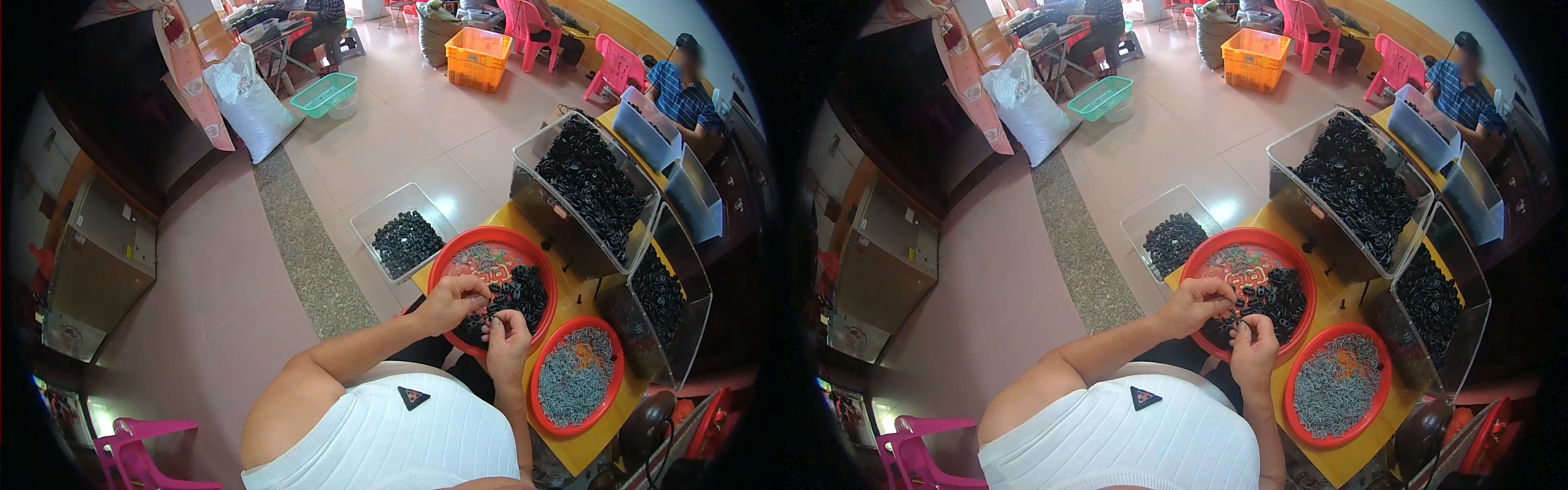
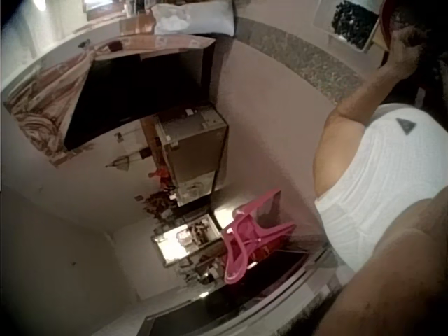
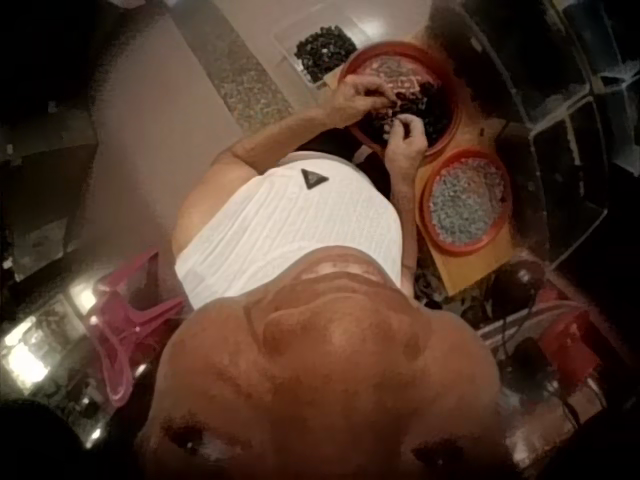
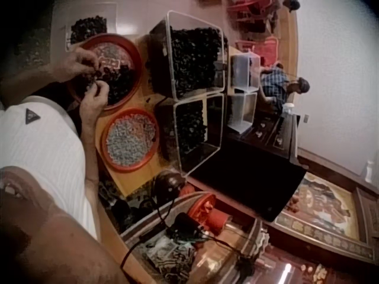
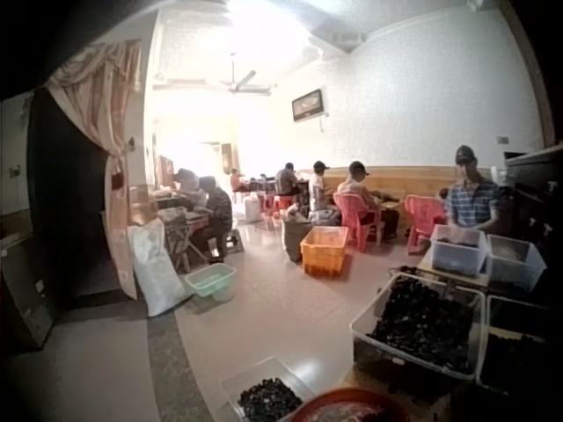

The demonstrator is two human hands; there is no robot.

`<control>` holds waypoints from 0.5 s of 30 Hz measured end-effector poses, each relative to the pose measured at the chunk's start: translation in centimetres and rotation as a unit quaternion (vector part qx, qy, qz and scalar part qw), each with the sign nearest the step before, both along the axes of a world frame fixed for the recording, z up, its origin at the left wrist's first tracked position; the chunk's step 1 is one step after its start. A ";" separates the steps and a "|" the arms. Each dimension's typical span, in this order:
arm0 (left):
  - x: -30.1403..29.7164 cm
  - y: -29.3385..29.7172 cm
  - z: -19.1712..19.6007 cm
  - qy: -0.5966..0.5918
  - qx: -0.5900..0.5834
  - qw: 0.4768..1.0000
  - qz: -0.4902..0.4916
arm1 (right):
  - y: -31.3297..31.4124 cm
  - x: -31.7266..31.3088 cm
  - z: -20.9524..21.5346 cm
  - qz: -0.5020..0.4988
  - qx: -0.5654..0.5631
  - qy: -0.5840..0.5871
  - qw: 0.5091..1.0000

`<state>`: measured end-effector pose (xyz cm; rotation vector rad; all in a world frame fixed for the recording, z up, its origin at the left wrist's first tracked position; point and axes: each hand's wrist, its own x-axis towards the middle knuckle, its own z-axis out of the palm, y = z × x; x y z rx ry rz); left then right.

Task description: The person assembles small black plastic buckles by hand at a workstation.

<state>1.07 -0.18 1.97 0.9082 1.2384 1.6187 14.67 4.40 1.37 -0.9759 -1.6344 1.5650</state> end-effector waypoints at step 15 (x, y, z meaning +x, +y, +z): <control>-2.0 1.2 -0.2 -0.438 -0.007 0.895 -0.090 | 0.9 -2.9 2.5 -0.019 -0.078 0.083 0.993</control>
